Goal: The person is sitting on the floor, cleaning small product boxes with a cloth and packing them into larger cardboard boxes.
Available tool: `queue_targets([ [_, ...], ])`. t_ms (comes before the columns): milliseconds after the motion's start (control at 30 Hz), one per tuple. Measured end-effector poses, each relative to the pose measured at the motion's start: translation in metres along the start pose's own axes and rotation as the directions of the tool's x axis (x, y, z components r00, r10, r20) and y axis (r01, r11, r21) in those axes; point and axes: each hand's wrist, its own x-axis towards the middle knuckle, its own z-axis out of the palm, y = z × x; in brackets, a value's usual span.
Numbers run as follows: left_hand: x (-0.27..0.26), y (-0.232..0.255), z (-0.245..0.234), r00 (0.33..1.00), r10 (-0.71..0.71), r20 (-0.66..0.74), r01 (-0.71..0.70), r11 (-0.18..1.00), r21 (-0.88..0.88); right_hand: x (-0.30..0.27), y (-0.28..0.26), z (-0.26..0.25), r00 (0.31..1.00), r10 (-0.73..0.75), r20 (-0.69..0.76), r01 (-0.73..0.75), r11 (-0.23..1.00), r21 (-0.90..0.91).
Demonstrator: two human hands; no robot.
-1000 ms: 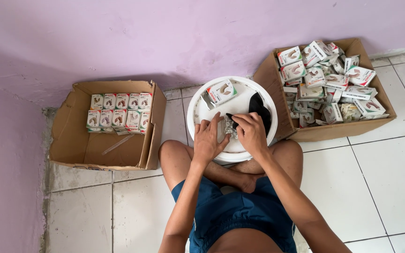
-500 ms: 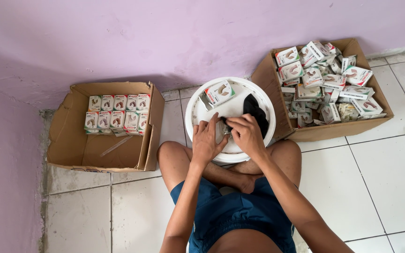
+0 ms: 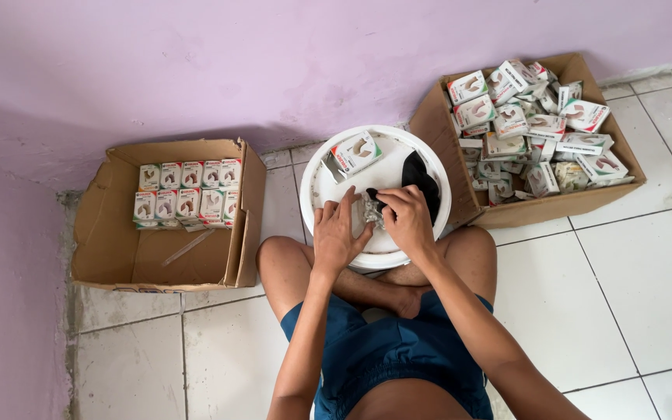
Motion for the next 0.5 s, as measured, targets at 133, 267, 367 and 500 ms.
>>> queue_targets([
  [133,0.001,-0.001,0.001,1.000,0.006,-0.020,-0.006,1.000,0.022,0.008,-0.015,-0.009,0.997,-0.074,0.034,0.072,0.996,0.059],
  [267,-0.002,0.000,0.004,1.000,-0.009,-0.009,0.010,0.999,0.046,0.011,-0.025,-0.015,0.992,-0.096,0.081,0.091,0.994,0.065],
  [367,0.001,0.000,0.001,1.000,0.000,-0.018,0.000,1.000,0.019,0.006,-0.008,-0.006,0.999,-0.029,0.014,0.029,0.999,0.016],
  [500,0.000,0.003,-0.002,1.000,-0.002,-0.018,0.002,1.000,0.006,0.002,-0.002,-0.004,0.999,-0.019,-0.040,0.023,0.997,0.079],
])
